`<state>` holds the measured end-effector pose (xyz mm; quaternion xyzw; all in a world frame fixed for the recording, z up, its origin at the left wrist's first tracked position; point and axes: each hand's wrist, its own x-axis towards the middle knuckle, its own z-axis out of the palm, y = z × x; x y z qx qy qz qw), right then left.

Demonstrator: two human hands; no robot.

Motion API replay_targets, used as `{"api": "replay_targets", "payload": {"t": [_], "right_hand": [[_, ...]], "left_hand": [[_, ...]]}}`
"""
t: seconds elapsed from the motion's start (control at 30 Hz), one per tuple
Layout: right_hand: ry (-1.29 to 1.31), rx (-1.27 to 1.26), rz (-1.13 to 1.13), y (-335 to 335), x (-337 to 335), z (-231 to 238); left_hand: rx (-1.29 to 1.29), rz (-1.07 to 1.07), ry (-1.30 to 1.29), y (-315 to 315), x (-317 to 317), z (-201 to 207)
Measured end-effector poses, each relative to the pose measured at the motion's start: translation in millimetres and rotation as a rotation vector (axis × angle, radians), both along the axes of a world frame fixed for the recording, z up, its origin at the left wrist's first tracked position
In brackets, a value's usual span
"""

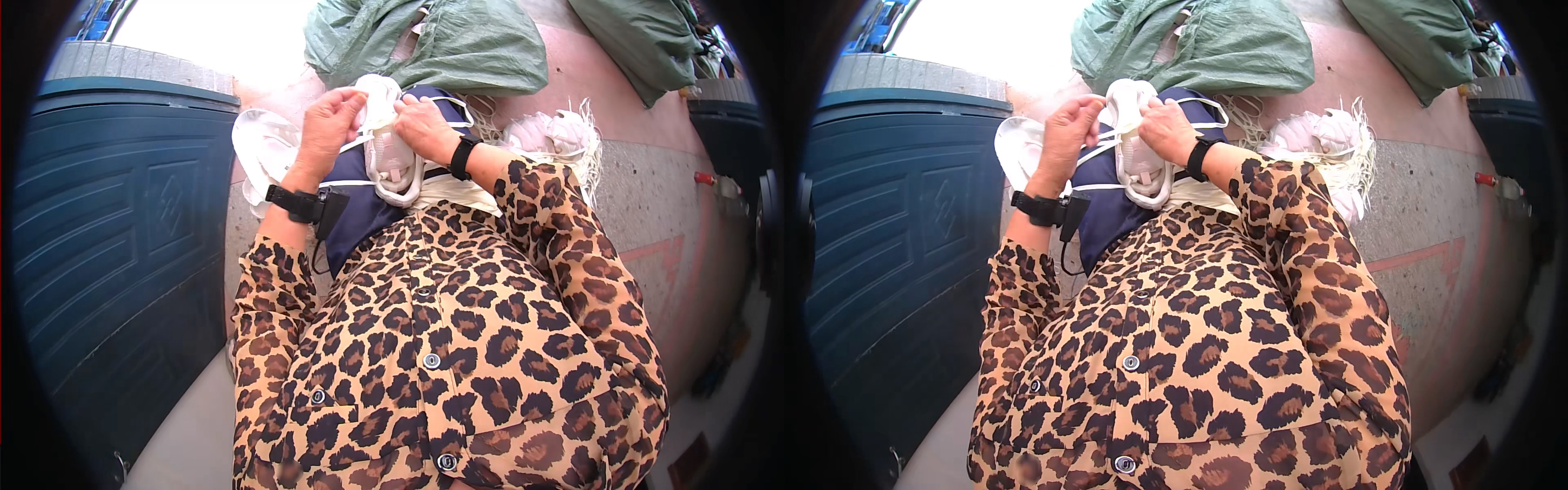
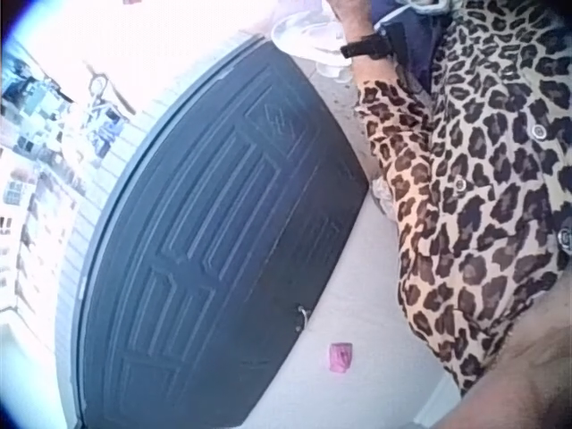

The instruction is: The recorder is lacing a white shoe while sitting outdoors near several bags of shoe components.

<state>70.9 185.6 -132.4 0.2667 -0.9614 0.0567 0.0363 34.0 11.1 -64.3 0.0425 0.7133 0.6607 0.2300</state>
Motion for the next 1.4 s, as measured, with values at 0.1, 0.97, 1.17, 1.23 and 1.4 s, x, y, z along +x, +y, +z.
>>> {"api": "replay_targets", "payload": {"t": [0.1, 0.97, 1.17, 1.23, 1.4], "right_hand": [[0.11, -0.13, 0.128, 2.8, 10.2, -0.3], [-0.141, -0.466, -0.337, 3.0, 28.3, -3.0], [-0.179, -0.336, -0.235, 5.3, 27.6, 0.7], [-0.195, -0.292, -0.223, 6.4, 23.6, 0.7], [-0.387, -0.347, -0.31, 5.0, 21.2, -9.6]], "left_hand": [[-0.53, -0.094, 0.493, 5.9, 7.4, -24.1], [-0.527, -0.158, 0.181, 12.1, 20.6, -63.4], [-0.261, -0.062, -0.117, 13.3, 20.6, -69.4], [-0.19, -0.057, -0.209, 13.5, 18.3, -66.7], [-0.142, -0.069, -0.228, 13.2, 22.4, -70.5]]}}
